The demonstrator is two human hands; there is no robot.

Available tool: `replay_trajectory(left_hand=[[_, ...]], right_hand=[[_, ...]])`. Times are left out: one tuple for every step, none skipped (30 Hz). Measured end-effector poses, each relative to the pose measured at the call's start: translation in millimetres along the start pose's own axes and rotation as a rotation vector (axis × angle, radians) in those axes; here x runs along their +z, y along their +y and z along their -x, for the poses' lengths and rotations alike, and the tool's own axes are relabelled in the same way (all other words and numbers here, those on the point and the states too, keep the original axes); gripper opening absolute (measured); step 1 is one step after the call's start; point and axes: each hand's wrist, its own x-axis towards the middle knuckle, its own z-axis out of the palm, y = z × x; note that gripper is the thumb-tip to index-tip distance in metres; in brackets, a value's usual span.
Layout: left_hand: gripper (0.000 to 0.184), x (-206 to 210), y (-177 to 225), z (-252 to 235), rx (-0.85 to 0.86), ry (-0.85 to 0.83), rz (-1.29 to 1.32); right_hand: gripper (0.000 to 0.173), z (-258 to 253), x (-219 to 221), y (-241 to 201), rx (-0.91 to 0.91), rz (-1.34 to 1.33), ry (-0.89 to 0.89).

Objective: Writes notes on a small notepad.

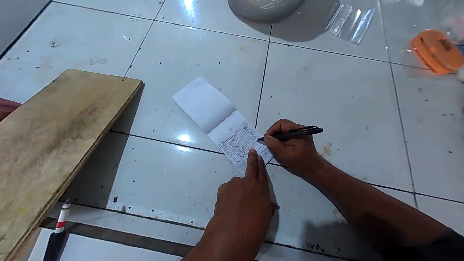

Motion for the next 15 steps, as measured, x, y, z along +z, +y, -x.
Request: replay_trajectory(left_hand=[[0.106,-0.3,-0.1,0.0,0.002,-0.001,0.002],[0.106,-1.0,0.0,-0.2,0.003,-0.010,0.002],[0.106,-2.1,0.2,-0.3,0.003,-0.023,0.001],[0.107,-2.7,0.4,-0.3,0.003,-0.028,-0.001],[0.107,-2.4,0.4,-0.2,0.004,-0.024,-0.002],[0.107,-1.8,0.5,-0.3,0.002,-0.017,-0.002],[0.107,-1.1,0.5,-0.5,0.001,-0.011,-0.004],[0.108,-0.7,0.6,-0.6,-0.001,-0.008,-0.004],[0.107,-0.7,0.6,-0.7,-0.001,-0.008,-0.004],[0.108,-1.1,0.7,-0.7,-0.002,-0.012,-0.005],[0.108,-1.2,0.7,-0.7,-0.002,-0.012,-0.006],[0.108,-1.2,0.5,-0.7,-0.001,-0.013,-0.005],[0.108,-1.2,0.3,-0.7,0.000,-0.014,-0.002],[0.107,-1.4,0.2,-0.5,0.001,-0.015,0.001],[0.107,-1.9,0.0,-0.4,0.003,-0.017,0.003]], right_hand=[[0.003,0.0,0.1,-0.2,0.000,0.000,0.002],[0.003,0.0,0.3,-0.3,0.003,0.002,0.005],[0.003,0.1,0.3,-0.5,0.007,0.003,0.007],[0.003,0.4,0.3,-0.8,0.011,0.004,0.009],[0.003,0.5,0.3,-1.1,0.014,0.008,0.012],[0.003,0.5,0.2,-1.2,0.015,0.010,0.013],[0.002,0.3,0.1,-1.2,0.014,0.010,0.013],[0.002,0.1,0.0,-1.0,0.012,0.008,0.013],[0.002,-0.1,-0.1,-1.0,0.010,0.003,0.010],[0.002,-0.2,-0.2,-1.0,0.007,-0.004,0.007],[0.001,-0.1,-0.1,-1.1,0.005,-0.007,0.007],[0.001,0.0,0.1,-1.1,0.007,-0.012,0.009],[0.001,0.0,0.5,-1.0,0.008,-0.021,0.012],[0.001,-0.1,0.6,-0.8,0.008,-0.030,0.015],[0.002,-0.1,0.7,-0.6,0.009,-0.037,0.015]])
